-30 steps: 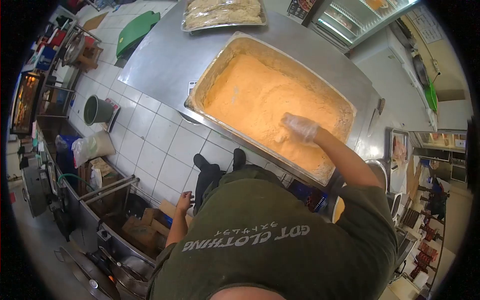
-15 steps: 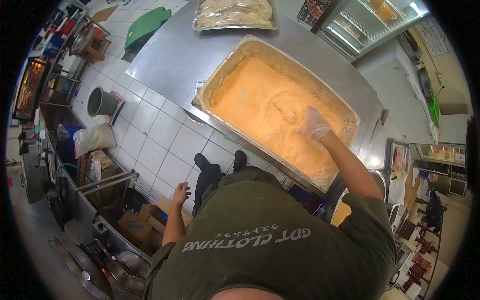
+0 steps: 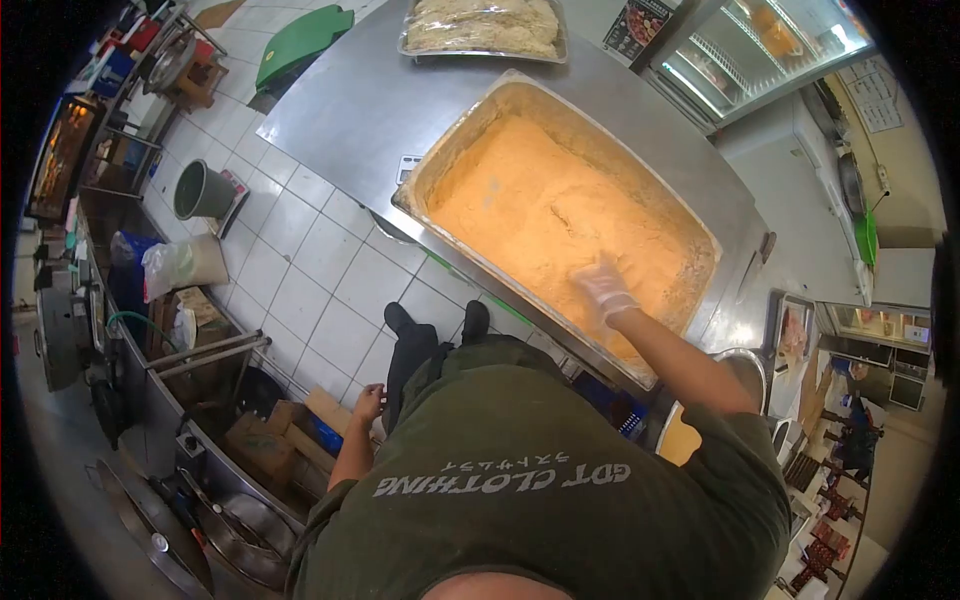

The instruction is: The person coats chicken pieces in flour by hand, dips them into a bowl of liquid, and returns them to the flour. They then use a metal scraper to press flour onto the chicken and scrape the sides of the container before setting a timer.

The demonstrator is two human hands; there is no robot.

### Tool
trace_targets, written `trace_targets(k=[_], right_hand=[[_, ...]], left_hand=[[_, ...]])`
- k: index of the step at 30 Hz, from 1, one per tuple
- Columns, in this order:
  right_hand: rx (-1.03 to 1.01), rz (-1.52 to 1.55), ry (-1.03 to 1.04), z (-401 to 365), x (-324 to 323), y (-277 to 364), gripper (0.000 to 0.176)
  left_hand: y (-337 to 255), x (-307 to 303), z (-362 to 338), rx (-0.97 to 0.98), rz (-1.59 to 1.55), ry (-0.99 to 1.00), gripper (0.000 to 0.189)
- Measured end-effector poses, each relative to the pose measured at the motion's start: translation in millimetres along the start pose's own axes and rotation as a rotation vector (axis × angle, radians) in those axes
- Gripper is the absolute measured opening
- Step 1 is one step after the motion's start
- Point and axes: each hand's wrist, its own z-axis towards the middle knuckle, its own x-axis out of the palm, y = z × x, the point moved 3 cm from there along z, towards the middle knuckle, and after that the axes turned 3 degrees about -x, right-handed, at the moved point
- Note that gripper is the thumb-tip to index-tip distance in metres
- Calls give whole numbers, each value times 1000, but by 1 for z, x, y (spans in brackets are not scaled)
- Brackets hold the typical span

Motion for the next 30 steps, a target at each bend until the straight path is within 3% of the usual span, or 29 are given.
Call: trace_targets(k=[1, 3, 6, 9, 12, 15, 18, 20, 22, 24, 27, 30], right_hand=[[-39, -48, -54, 8, -19, 20, 35], [164, 134, -173, 28, -43, 53, 31], [-93, -5, -63, 56, -18, 40, 24], [-162, -129, -1, 61, -18, 39, 19], [44, -142, 23, 67, -42, 29, 20], [267, -43, -106, 73, -94, 42, 19], [159, -222, -292, 88, -69, 19, 22], [395, 105, -405, 120, -72, -33, 29], [466, 134, -193, 124, -87, -45, 38], [357, -135, 321, 112, -131, -21, 50], [232, 35, 326, 98, -80, -29, 61], [486, 60, 375, 101, -75, 3, 61]], left_hand=[[6, 0, 15, 32, -11, 24, 36], [-1, 0, 22, 34, -17, 41, 37], [-27, -3, 21, 101, 18, 43, 37], [-56, -5, 19, 196, 50, 13, 36], [-70, -10, 14, 255, 29, -22, 36], [-61, -11, 12, 228, 8, -20, 35], [-39, -13, 19, 129, 61, 7, 35], [-24, -10, 17, 33, 74, -3, 35], [-8, -9, 22, 32, 37, 6, 36], [-1, -14, 19, 49, 23, 27, 36], [5, -14, 18, 49, -29, 6, 34], [8, -9, 22, 40, -81, 0, 34]])
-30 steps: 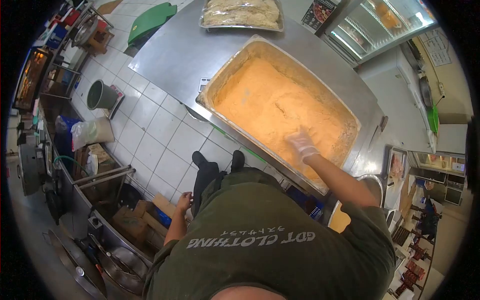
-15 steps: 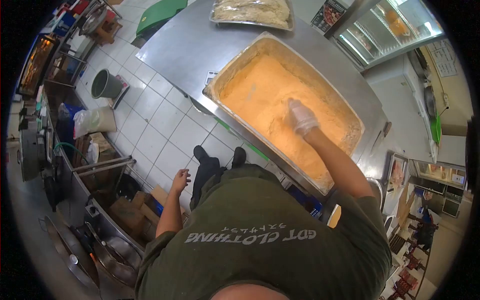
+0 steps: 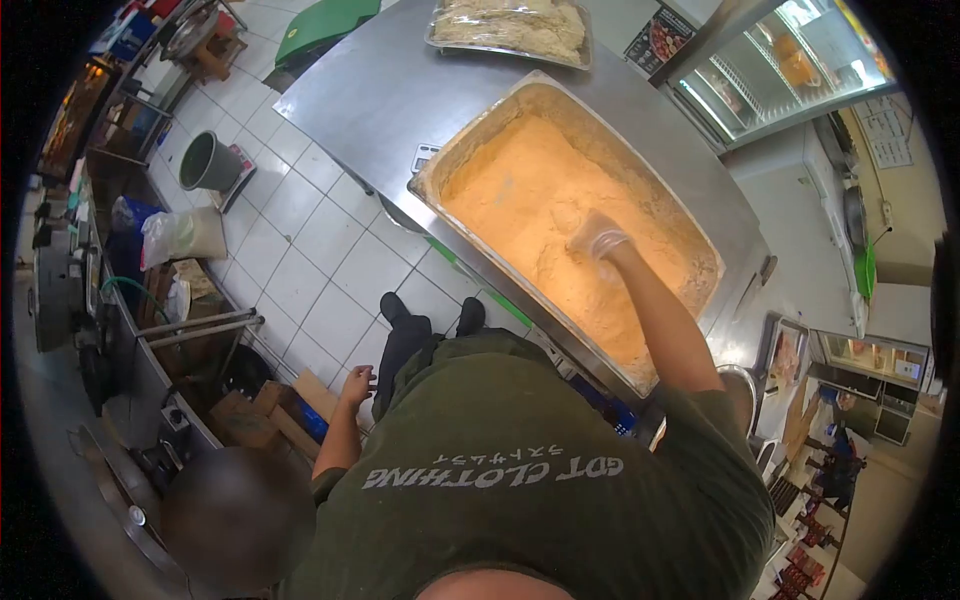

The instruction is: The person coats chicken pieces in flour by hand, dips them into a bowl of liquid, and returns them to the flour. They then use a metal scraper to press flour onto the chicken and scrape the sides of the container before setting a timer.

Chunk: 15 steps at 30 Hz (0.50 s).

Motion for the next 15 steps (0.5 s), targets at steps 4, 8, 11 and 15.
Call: trace_targets(k=[4, 8, 11, 15], right_hand=[[-140, 164, -290, -2, 10, 14, 60], [-155, 52, -398, -2, 3, 13, 57], [-440, -94, -394, -33, 16, 21, 53], [-449, -310, -166, -67, -28, 36, 54]], left_hand=[[-4, 5, 6, 18, 6, 33, 36], [-24, 7, 5, 47, 18, 18, 37], [-36, 2, -4, 110, -12, -17, 37], [-36, -3, -6, 147, -27, -70, 35]])
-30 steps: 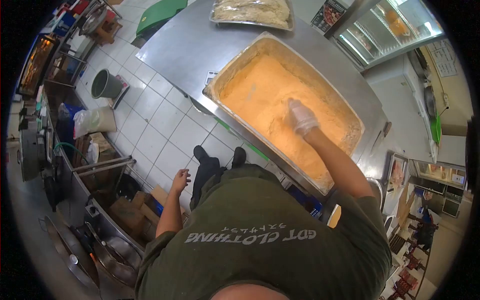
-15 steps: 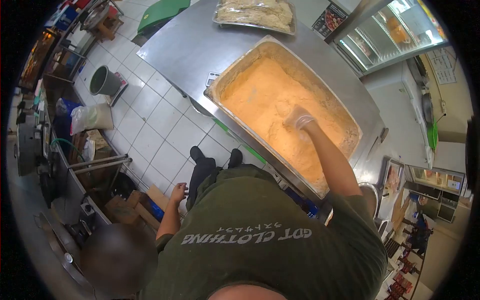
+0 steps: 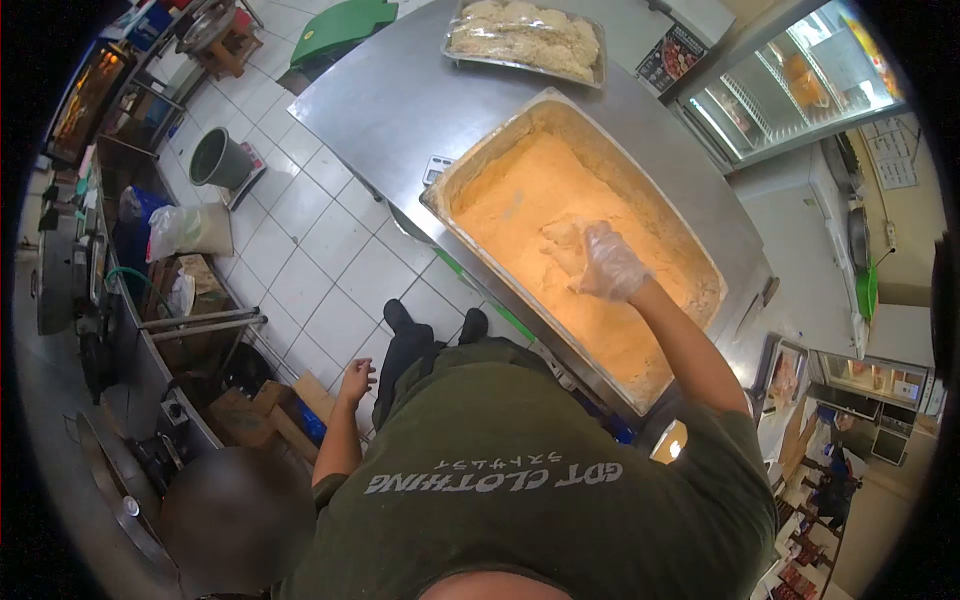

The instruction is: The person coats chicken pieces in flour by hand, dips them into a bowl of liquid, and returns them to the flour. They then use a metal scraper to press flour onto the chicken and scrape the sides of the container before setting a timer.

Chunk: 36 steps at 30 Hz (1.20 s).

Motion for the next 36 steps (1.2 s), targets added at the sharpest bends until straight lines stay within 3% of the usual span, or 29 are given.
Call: trace_targets(k=[3, 4, 7, 10, 13, 15, 18, 22, 25, 28, 31, 34, 36], right_hand=[[-474, -210, -2, 12, 29, 18, 53], [-663, -170, -189, 11, 48, 28, 45], [-549, -349, -13, 12, 63, 47, 36], [-263, 69, 291, 15, 20, 44, 27], [-522, -178, 6, 34, 73, -14, 24], [-246, -73, -298, 44, 71, -41, 25], [-63, 11, -476, 46, 75, -35, 27], [-109, 60, -362, 60, 77, -26, 28], [250, 716, 22, 55, 58, -54, 35], [-235, 869, 73, 22, 18, -60, 56], [143, 476, 166, -27, -41, -47, 59], [458, 285, -227, -15, 36, -127, 67], [499, 389, -88, 0, 32, -109, 71]], left_hand=[[32, 0, 8, -60, -55, 67, 35], [32, 0, 0, -70, 11, 71, 35], [41, 1, 2, -102, 178, 70, 34], [32, 4, -4, -86, 125, 75, 33], [31, 4, 5, -129, -17, 76, 32], [19, 5, 4, -92, -31, 52, 32], [20, 4, 5, -94, 38, 78, 32], [15, 5, 18, -125, 114, 110, 32], [-2, 5, 12, -63, 133, 81, 32], [-20, 3, 7, -13, 139, 93, 37], [-21, 2, 7, -33, 124, 113, 40], [-8, 2, 0, -71, 111, 109, 38], [3, 3, 4, -103, 98, 117, 35]])
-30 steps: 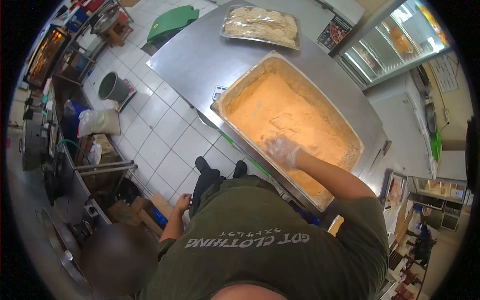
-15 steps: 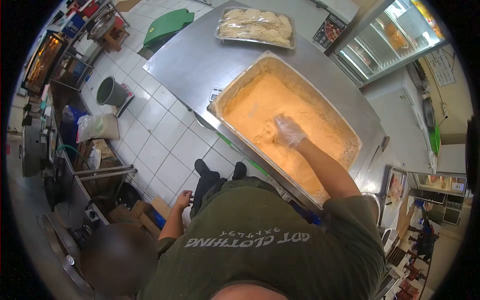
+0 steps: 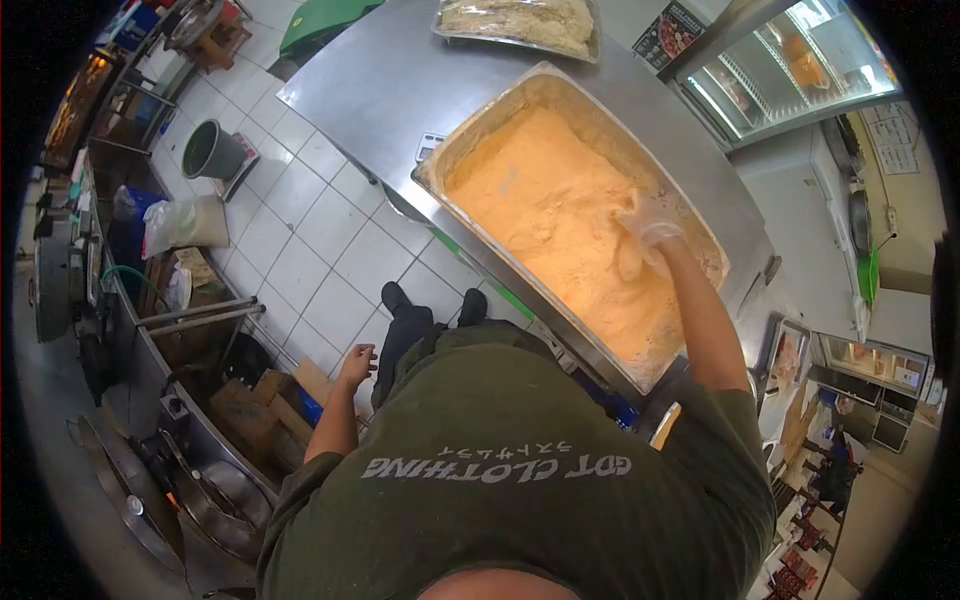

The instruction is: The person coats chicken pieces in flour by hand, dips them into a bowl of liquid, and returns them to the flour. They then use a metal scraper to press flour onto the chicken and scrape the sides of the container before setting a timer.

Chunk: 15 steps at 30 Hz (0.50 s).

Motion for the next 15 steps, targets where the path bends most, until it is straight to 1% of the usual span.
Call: trace_targets(k=[1, 3, 4, 6, 8, 10, 12, 13, 15], right_hand=[[39, 34, 73, -3, 8, 16, 73], [-68, -104, 123, -7, 43, 46, 81], [-265, -260, 64, -12, 58, 54, 78], [-476, -471, 71, -32, 68, 74, 71], [-502, -567, 219, -57, 58, 96, 61], [-576, -432, 239, -43, 89, 73, 59], [-462, 63, 322, -31, 91, 56, 57], [-290, 493, 387, -31, 85, 48, 54], [-335, 588, 271, -37, 63, 27, 50]], left_hand=[[8, 1, 4, -15, -3, 6, 33], [24, -1, 7, -43, 11, 13, 34], [24, -2, 6, -51, 7, 10, 34], [29, -2, 10, -62, -49, 1, 35], [28, 0, 10, -55, 5, 19, 36], [23, 3, 12, -48, 40, 30, 36], [11, 6, 12, -46, 54, 36, 36], [5, 4, 14, -4, 63, 33, 36], [-6, 3, 18, 57, 62, 28, 35]])
